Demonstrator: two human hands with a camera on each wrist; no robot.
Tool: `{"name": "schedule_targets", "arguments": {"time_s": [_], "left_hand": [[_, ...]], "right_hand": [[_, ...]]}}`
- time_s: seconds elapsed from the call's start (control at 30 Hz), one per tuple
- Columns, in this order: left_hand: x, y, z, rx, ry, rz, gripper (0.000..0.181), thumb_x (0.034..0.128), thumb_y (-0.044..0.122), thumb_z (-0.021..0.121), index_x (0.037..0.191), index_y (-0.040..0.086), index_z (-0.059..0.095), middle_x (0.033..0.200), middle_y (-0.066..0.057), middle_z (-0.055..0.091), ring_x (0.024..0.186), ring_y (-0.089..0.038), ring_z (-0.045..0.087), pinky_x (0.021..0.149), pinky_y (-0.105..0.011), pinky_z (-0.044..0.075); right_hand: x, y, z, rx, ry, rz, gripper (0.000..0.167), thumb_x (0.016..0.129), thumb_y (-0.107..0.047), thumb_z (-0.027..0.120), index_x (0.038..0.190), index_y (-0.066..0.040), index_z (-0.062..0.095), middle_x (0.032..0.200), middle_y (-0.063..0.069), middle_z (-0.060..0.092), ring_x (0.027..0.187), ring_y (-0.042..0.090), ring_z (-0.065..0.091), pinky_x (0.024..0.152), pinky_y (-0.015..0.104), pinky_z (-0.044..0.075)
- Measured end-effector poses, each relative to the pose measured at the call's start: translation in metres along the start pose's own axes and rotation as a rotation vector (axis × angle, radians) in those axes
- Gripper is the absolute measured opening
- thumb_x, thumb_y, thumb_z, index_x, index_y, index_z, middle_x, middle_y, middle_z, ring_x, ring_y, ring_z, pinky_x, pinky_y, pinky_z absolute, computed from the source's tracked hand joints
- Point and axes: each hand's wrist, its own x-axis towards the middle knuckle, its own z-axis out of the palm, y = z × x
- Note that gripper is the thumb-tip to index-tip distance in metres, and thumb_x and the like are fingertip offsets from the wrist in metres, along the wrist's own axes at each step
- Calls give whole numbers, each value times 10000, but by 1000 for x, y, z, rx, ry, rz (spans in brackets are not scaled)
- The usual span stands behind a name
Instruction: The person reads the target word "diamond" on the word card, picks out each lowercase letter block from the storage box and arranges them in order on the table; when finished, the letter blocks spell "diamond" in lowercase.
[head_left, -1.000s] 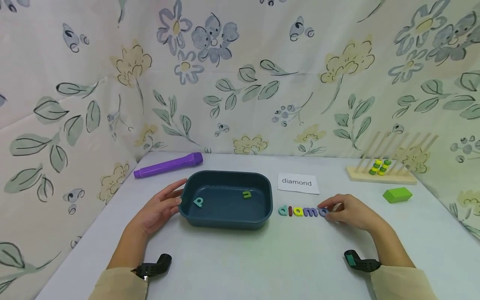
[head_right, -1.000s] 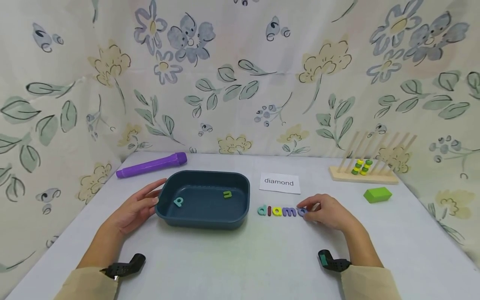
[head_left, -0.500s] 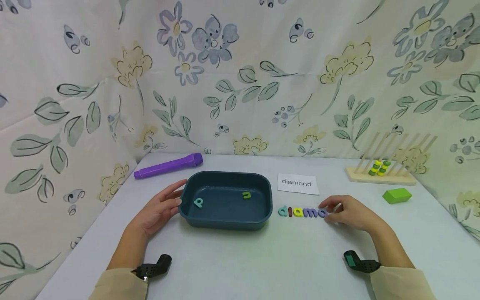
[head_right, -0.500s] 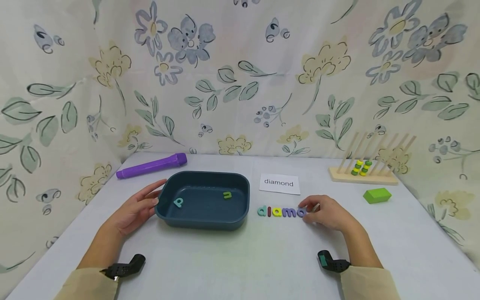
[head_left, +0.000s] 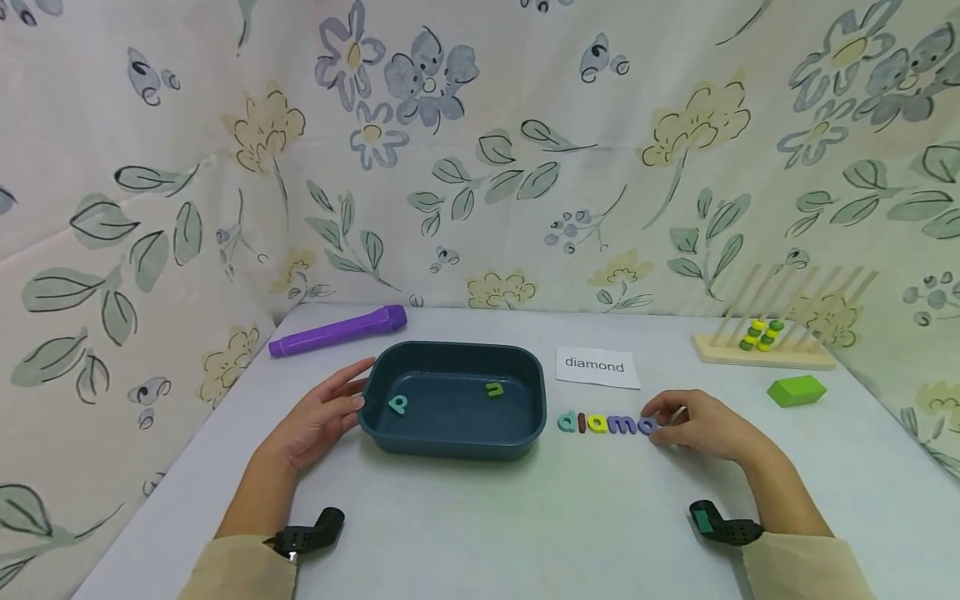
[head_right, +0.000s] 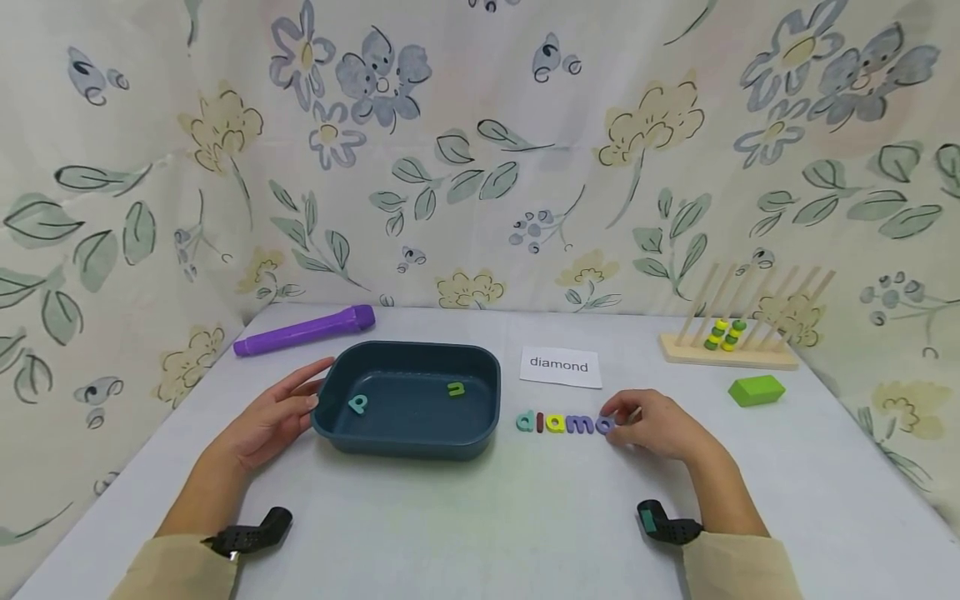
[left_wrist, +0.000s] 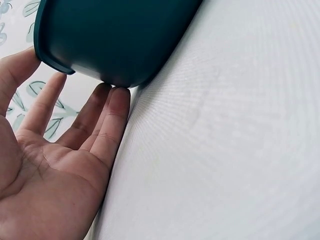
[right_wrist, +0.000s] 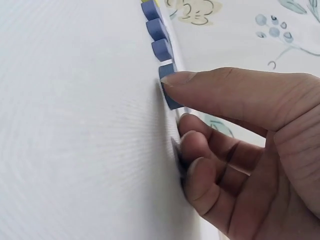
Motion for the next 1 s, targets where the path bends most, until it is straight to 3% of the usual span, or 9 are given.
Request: {"name": "schedule_targets", "arguments": {"time_s": [0.33, 0.57, 0.73, 1.0], "left_hand": [[-3, -4, 1, 5, 13, 2, 649, 1042, 166, 591, 1632, 194, 323, 1661, -164, 264, 1283, -69, 584, 1033, -225, 524], [-2, -3, 4, -10, 9, -1, 658, 1038, 167, 594, 1635, 187, 316, 1678, -171, 242, 1283, -76, 579, 1036, -216, 518], [-1, -1, 3, 3, -1, 1, 664, 1040, 166, 589, 1639, 179, 303, 1681, -181, 231, 1294, -83, 571, 1040, -210, 512], [0, -1, 0, 6, 8, -6, 667, 1035, 155, 593, 1638, 174, 307, 1673, -183, 247, 1281, -93, 585, 1034, -213, 518]], "right_hand": [[-3, -9, -12, 30, -57, -22, 412, 937, -218, 730, 1294, -30, 645, 1070, 97, 629, 861, 210, 631, 700, 320, 570], [-1, -25, -23, -15, 6, -51, 401, 985, -287, 685, 1309, -53, 648, 1151, 111, 657, 869, 218, 650, 744, 346, 556], [4, -44, -32, -35, 59, -116, 374, 1005, -297, 666, 1290, -56, 661, 1190, 135, 667, 912, 259, 667, 777, 343, 567], [19, -77, -41, -67, 69, -190, 302, 1003, -280, 671, 1247, -103, 690, 1148, 99, 696, 881, 212, 659, 797, 352, 584]]}}
